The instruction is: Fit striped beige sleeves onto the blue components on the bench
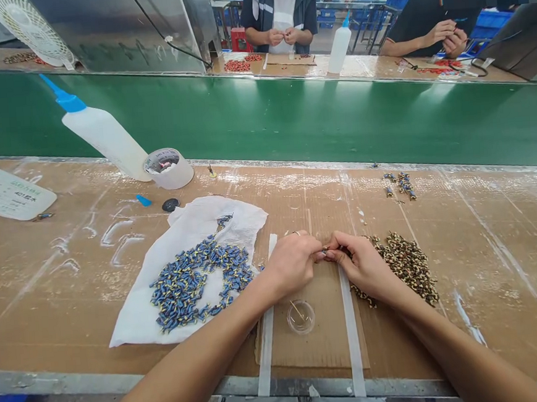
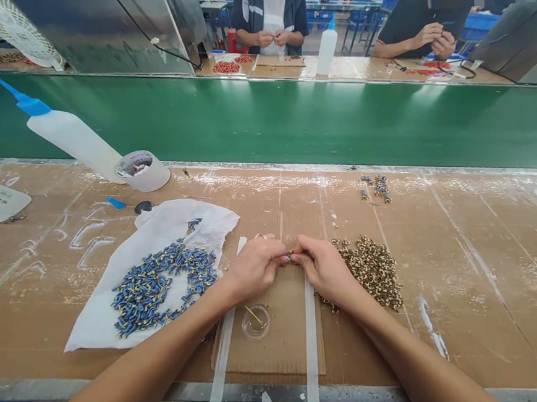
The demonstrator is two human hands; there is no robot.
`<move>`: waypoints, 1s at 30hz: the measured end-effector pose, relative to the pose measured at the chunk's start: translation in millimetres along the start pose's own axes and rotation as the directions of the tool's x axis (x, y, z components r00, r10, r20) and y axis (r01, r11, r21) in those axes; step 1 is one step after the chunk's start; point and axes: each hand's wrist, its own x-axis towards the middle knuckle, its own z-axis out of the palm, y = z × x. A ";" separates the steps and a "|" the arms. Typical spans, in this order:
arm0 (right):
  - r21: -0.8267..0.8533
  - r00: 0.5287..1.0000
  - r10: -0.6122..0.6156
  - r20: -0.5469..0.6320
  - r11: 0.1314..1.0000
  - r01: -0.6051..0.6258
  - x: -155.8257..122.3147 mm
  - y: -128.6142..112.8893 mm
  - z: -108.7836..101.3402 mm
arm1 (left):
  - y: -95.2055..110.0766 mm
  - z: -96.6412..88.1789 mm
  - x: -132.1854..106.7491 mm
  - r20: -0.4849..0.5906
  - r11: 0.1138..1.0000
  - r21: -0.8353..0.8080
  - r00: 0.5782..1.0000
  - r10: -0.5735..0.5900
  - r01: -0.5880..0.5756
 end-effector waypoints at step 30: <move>0.433 0.994 0.101 -0.037 0.898 -0.075 -5.4 -14.8 -6.7 | 3.2 -27.3 -13.4 -0.025 0.937 -0.341 0.997 0.067 -0.072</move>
